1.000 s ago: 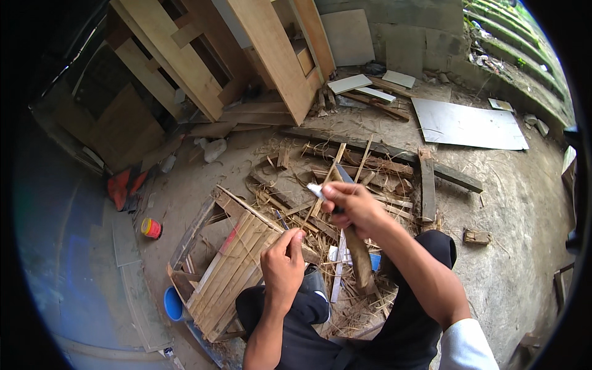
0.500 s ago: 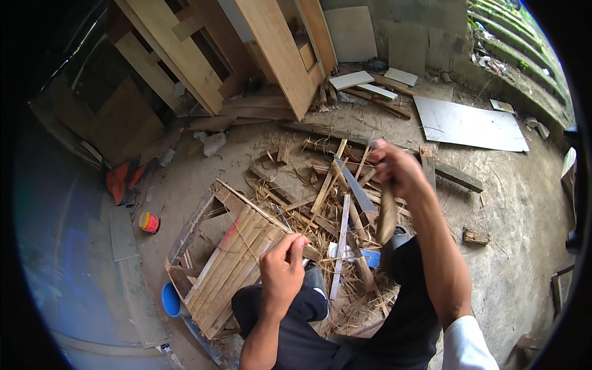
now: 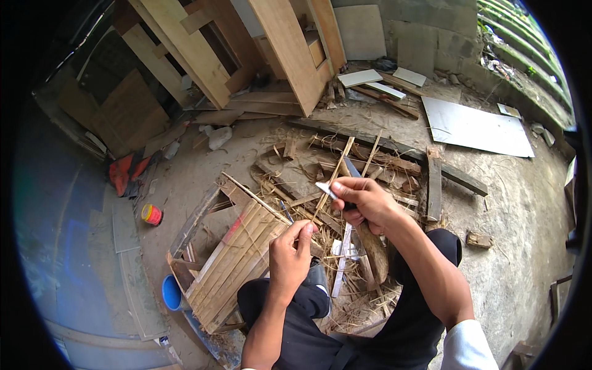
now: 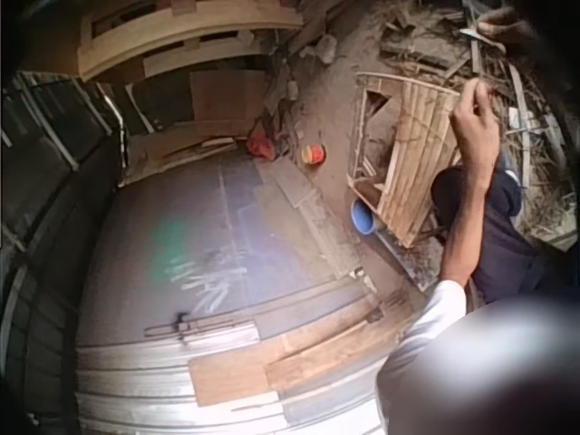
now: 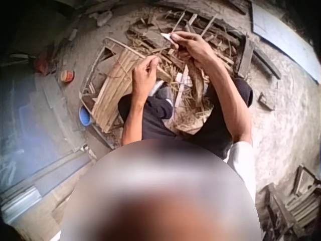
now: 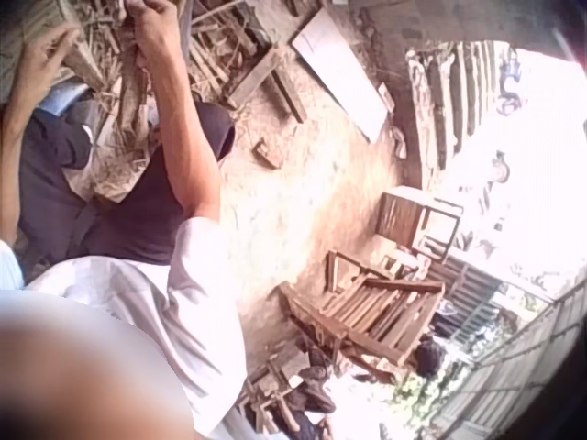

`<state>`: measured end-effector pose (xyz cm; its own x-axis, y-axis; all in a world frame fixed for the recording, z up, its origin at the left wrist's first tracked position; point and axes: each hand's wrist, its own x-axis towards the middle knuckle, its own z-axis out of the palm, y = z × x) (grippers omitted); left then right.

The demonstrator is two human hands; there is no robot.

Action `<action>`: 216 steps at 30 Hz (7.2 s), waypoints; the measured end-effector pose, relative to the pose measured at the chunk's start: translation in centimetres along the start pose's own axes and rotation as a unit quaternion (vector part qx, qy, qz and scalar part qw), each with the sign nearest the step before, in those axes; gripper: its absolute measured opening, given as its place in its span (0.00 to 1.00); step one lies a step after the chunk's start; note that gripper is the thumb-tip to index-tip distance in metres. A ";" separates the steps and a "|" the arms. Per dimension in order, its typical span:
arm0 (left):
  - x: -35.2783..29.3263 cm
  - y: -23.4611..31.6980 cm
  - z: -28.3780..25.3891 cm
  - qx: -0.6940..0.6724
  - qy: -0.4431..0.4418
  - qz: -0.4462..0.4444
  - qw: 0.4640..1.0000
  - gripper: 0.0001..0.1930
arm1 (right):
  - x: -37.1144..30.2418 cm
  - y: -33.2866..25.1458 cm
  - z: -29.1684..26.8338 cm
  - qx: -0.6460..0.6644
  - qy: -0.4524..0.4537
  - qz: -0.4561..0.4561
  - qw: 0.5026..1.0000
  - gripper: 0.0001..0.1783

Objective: The person sits on the floor and uses a knife to shave thin strips from a bamboo stick. The person holds the bamboo with the left hand and draws the knife along it with the right hand, producing fine shavings that fall to the floor.

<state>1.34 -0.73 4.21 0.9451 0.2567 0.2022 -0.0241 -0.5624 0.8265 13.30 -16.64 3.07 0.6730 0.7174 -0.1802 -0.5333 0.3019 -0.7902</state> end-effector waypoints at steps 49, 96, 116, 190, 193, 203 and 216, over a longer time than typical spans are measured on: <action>-0.4 -1.0 -1.3 -0.207 -0.127 -0.169 0.955 0.12 | -2.3 -6.7 -5.7 0.009 0.314 -0.167 0.935 0.13; 2.0 -1.1 -0.4 -0.363 0.168 0.025 0.916 0.06 | -0.8 2.0 3.4 -0.226 0.017 -0.086 0.970 0.18; 0.8 0.1 0.9 -0.351 0.046 0.005 0.935 0.05 | -0.3 1.7 2.4 0.096 0.035 -0.060 0.993 0.10; -0.9 -1.2 -3.2 -0.101 -0.123 -0.051 0.986 0.06 | -1.9 -8.3 -12.6 0.086 0.260 -0.219 0.937 0.12; -0.1 -1.5 -3.3 -0.122 -0.104 -0.121 0.980 0.07 | -2.5 -6.8 -9.4 -0.030 0.260 -0.233 0.937 0.15; 0.7 -0.9 -1.1 -0.157 -0.074 -0.084 0.981 0.09 | -0.9 0.6 2.7 -0.090 0.018 0.026 0.995 0.18; -0.4 -0.3 -2.0 -0.212 -0.173 -0.102 0.956 0.09 | -0.6 -6.7 -5.8 -0.008 0.186 -0.143 0.972 0.13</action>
<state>0.28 0.88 4.89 0.9937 0.0104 -0.1117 0.1120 -0.1400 0.9838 19.42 -22.77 5.02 0.9325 0.3290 -0.1488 -0.2918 0.4438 -0.8473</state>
